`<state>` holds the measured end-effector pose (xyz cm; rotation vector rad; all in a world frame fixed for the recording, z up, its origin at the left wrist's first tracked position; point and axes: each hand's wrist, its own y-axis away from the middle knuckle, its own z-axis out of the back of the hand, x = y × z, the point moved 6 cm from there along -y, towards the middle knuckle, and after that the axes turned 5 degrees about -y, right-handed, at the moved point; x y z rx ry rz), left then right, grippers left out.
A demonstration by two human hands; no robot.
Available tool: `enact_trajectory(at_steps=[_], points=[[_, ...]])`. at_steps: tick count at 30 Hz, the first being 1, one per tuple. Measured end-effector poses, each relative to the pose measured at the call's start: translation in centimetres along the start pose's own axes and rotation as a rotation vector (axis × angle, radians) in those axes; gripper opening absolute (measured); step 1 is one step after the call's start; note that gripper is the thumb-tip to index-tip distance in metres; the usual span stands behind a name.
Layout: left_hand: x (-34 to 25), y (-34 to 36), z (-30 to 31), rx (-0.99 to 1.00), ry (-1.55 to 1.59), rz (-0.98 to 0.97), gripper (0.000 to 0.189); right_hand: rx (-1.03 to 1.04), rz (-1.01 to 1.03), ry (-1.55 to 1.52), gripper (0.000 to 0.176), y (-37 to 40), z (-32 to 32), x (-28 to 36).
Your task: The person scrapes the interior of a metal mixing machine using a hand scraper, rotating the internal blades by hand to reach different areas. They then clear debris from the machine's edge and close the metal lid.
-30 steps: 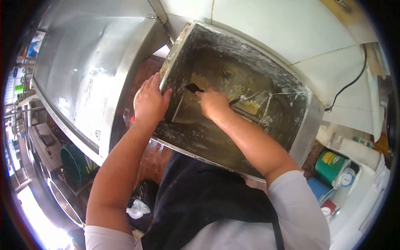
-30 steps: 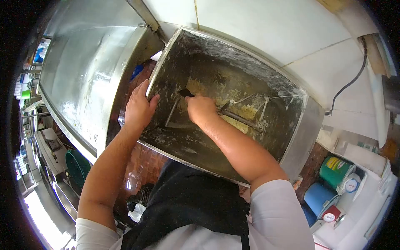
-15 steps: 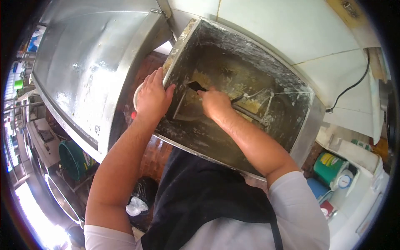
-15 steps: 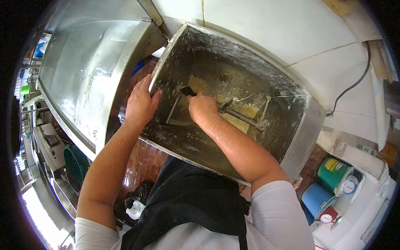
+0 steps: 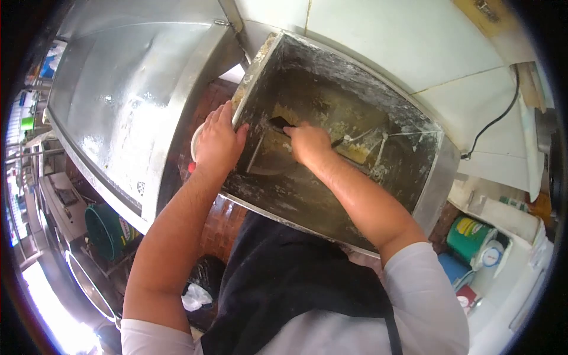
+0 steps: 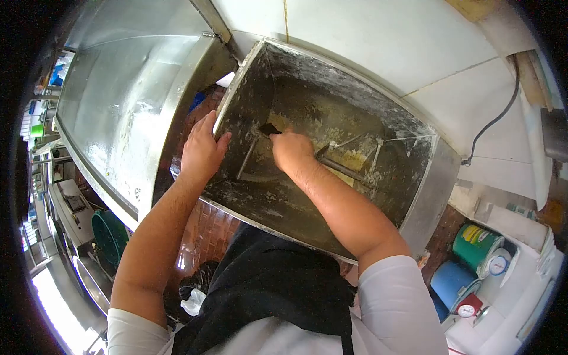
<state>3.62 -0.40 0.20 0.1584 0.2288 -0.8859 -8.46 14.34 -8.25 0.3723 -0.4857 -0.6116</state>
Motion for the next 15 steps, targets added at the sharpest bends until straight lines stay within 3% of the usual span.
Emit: enact_trajectory(at_steps=[5, 7, 8, 10, 14, 15], points=[[-0.1, -0.1, 0.0, -0.005, -0.003, -0.009, 0.060, 0.074, 0.033, 0.053, 0.052, -0.4, -0.9, 0.7], [-0.1, -0.1, 0.0, -0.003, -0.007, -0.007, 0.060, 0.059, 0.089, 0.061, 0.032, 0.1, -0.6, 0.9], [-0.1, 0.0, 0.0, -0.001, -0.011, -0.006, 0.060, 0.062, 0.092, 0.062, 0.032, 0.2, -0.4, 0.9], [0.0, -0.1, -0.2, -0.001, -0.007, -0.008, 0.060, 0.057, 0.062, 0.015, 0.049, 0.4, -0.4, 0.6], [-0.1, -0.1, -0.1, 0.001, -0.016, -0.002, 0.060, -0.060, 0.080, -0.012, 0.050, 1.1, -0.1, 0.9], [-0.1, -0.1, -0.1, 0.002, -0.017, -0.003, 0.060, -0.085, 0.072, -0.017, 0.040, 1.4, -0.4, 1.0]])
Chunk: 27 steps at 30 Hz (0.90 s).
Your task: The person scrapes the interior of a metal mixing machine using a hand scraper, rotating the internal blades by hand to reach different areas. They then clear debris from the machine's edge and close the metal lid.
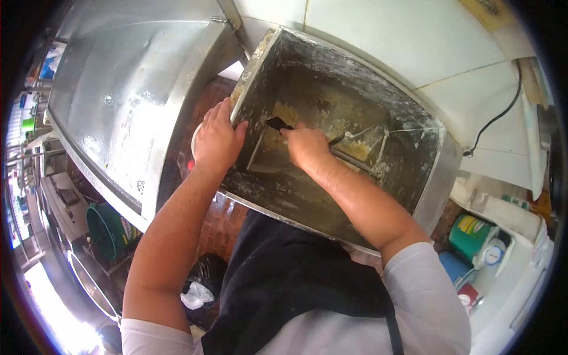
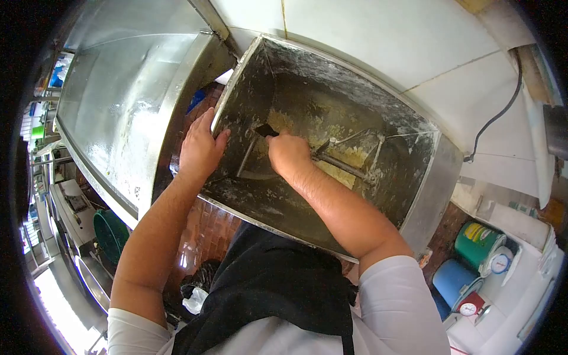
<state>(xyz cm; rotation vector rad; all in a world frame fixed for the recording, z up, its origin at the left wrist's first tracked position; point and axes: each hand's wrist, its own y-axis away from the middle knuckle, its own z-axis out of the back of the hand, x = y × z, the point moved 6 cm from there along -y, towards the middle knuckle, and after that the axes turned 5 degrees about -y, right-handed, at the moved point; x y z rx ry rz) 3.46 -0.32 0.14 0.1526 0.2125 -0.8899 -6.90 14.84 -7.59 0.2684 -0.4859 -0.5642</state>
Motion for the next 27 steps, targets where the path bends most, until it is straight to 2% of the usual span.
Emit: enact_trajectory(at_steps=[1, 10, 16, 17, 23, 26, 27], points=[[0.0, 0.0, 0.0, 0.000, 0.001, 0.001, 0.060, -0.025, -0.007, -0.004, 0.031, 0.1, -0.2, 0.0], [0.0, -0.2, -0.4, -0.031, -0.029, -0.015, 0.060, 0.043, 0.016, -0.015, 0.027, -4.0, -1.7, -0.5], [-0.1, 0.1, -0.2, 0.004, 0.001, 0.000, 0.062, -0.024, 0.046, 0.025, 0.021, -0.7, -2.5, 1.3], [-0.2, 0.0, 0.0, 0.006, -0.004, 0.003, 0.062, 0.062, 0.174, 0.224, 0.027, 0.0, -3.8, 2.1], [0.0, -0.1, -0.2, -0.011, -0.038, 0.016, 0.061, 0.021, 0.163, 0.093, 0.024, 0.3, -2.5, 2.4], [0.1, -0.1, -0.3, -0.016, -0.021, 0.009, 0.062, 0.217, 0.215, 0.095, 0.021, -2.4, -1.0, 1.4], [0.1, -0.1, -0.3, -0.016, -0.024, 0.008, 0.062, 0.216, 0.215, 0.092, 0.021, -3.7, -0.6, 0.5]])
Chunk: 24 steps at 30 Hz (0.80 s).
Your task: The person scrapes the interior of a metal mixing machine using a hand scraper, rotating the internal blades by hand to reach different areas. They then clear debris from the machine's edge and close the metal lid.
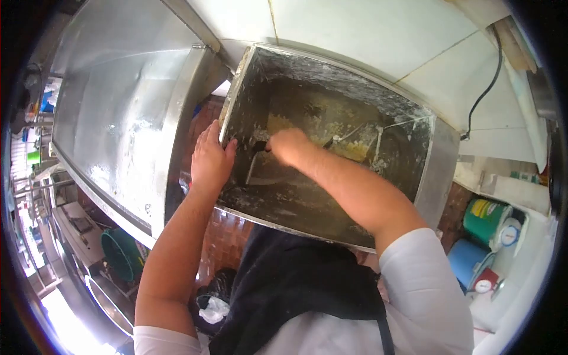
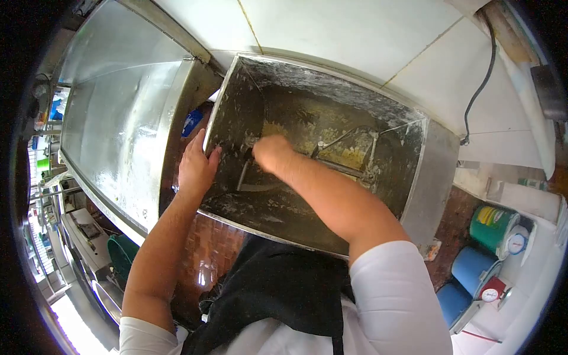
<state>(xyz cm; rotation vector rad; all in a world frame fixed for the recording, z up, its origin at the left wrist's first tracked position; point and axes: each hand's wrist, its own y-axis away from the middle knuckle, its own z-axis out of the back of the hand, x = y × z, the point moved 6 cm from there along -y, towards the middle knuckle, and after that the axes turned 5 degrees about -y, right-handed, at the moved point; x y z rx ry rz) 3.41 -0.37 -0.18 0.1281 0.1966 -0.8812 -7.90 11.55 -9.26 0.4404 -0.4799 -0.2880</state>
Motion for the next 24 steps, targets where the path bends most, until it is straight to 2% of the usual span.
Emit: enact_trajectory(at_steps=[3, 6, 8, 9, 10, 12, 13, 15, 18, 20, 22, 23, 24], points=[[-0.1, 0.0, -0.1, 0.012, -0.001, 0.002, 0.062, 0.039, -0.002, -0.059, 0.021, -2.4, 1.0, -2.7], [-0.1, 0.1, 0.2, 0.026, 0.022, 0.024, 0.062, -0.004, 0.112, -0.060, 0.027, -4.4, 2.8, -2.4], [-0.2, 0.0, 0.3, 0.038, 0.014, 0.003, 0.063, 0.029, 0.103, 0.374, 0.024, -6.8, 2.8, -1.4], [-0.1, 0.0, 0.2, 0.044, 0.013, 0.013, 0.063, 0.005, 0.209, 0.503, 0.020, -7.0, 2.8, -0.6], [-0.1, 0.0, 0.2, 0.040, 0.012, 0.008, 0.063, 0.014, 0.218, 0.503, 0.020, -6.9, 2.8, -0.8], [0.2, 0.0, 0.1, 0.038, 0.014, 0.022, 0.063, -0.099, 0.279, 0.462, 0.016, -5.9, 4.2, -1.1], [0.2, 0.0, 0.1, 0.029, 0.023, 0.006, 0.063, -0.092, 0.289, 0.463, 0.016, -4.9, 4.7, -1.5], [0.1, 0.2, 0.2, 0.021, 0.032, -0.016, 0.063, -0.266, 0.286, 0.395, 0.014, -2.8, 6.7, -2.3], [-0.5, -0.2, 0.5, 0.032, 0.028, -0.007, 0.063, -0.220, 0.224, 0.380, 0.016, -1.9, 2.9, -2.3], [-0.2, 0.0, 0.3, 0.052, 0.014, 0.020, 0.062, 0.014, 0.097, 0.300, 0.018, -0.8, -0.4, -1.0], [-0.1, -0.1, 0.1, 0.041, 0.027, 0.013, 0.062, -0.121, 0.056, 0.105, 0.020, 0.9, -2.2, 0.3], [0.1, 0.0, 0.0, 0.032, 0.045, 0.017, 0.061, -0.125, 0.048, 0.093, 0.020, 1.6, -2.8, 0.5], [-0.1, -0.1, 0.0, 0.044, 0.039, 0.002, 0.061, -0.094, -0.004, -0.089, 0.027, 2.9, -2.5, 0.5]])
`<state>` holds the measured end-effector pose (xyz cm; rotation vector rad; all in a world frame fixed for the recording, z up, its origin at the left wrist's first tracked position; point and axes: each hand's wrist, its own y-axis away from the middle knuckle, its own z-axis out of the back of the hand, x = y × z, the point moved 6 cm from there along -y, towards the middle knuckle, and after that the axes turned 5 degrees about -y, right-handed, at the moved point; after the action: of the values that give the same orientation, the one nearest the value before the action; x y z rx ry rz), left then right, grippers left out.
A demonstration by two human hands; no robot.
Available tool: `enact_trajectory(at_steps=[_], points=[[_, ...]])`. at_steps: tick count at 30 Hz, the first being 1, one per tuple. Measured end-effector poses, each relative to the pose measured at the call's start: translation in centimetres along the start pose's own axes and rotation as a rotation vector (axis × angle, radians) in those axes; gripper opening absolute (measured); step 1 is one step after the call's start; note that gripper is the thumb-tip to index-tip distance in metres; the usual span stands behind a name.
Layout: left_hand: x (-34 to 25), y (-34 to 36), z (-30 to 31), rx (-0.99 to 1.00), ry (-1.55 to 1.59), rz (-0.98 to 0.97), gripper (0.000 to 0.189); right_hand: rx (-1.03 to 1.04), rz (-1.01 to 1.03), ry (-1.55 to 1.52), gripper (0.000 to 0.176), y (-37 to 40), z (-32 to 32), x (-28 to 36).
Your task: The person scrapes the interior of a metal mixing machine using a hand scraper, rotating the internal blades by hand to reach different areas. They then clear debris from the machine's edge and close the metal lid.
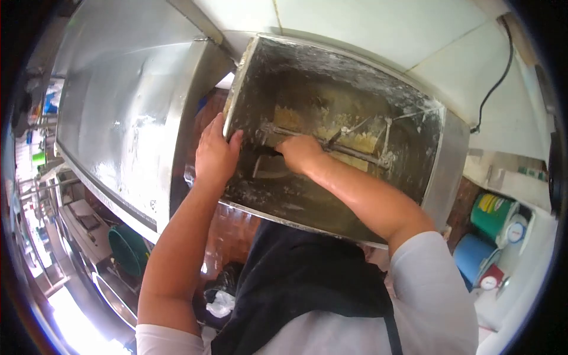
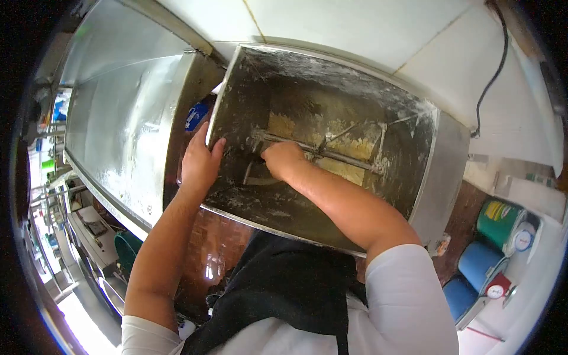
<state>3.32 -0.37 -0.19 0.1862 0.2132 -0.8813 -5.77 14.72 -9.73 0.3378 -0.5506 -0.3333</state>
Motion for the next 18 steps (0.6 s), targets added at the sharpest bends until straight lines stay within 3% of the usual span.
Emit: enact_trajectory(at_steps=[2, 4, 5, 6, 8, 12, 13, 14, 15, 18], points=[[0.1, -0.1, 0.0, 0.052, 0.024, 0.064, 0.060, 0.025, -0.073, -0.193, 0.035, 1.8, -0.1, -1.0], [0.0, -0.1, 0.0, 0.060, 0.006, 0.062, 0.060, 0.199, -0.078, -0.509, 0.048, 3.5, -0.5, -1.5], [0.1, -0.2, -0.2, 0.068, 0.011, 0.064, 0.060, 0.458, -0.282, -0.703, 0.048, 4.6, -1.1, -2.0], [0.2, -0.2, -0.3, 0.075, 0.017, 0.067, 0.060, 0.456, -0.281, -0.714, 0.048, 5.3, -1.5, -2.4], [0.2, -0.3, -0.3, 0.091, 0.030, 0.076, 0.059, 0.275, 0.049, -0.611, 0.045, 6.3, -0.8, -2.1], [0.6, -0.4, -0.5, 0.120, 0.099, 0.087, 0.059, 0.287, 0.197, -0.524, 0.042, 7.6, 4.4, 1.5], [0.3, -0.4, -0.4, 0.117, 0.104, 0.083, 0.059, 0.293, 0.176, -0.476, 0.042, 7.3, 4.8, 2.5], [0.2, -0.3, -0.2, 0.121, 0.073, 0.104, 0.059, 0.313, 0.134, -0.400, 0.042, 5.5, 2.7, 3.4], [0.0, -0.1, 0.0, 0.125, 0.044, 0.121, 0.059, 0.275, -0.009, -0.405, 0.028, 4.2, 0.5, 4.1], [0.1, -0.2, -0.2, 0.091, 0.089, 0.080, 0.059, 0.201, -0.170, -0.407, 0.026, 2.5, -6.1, 4.5]])
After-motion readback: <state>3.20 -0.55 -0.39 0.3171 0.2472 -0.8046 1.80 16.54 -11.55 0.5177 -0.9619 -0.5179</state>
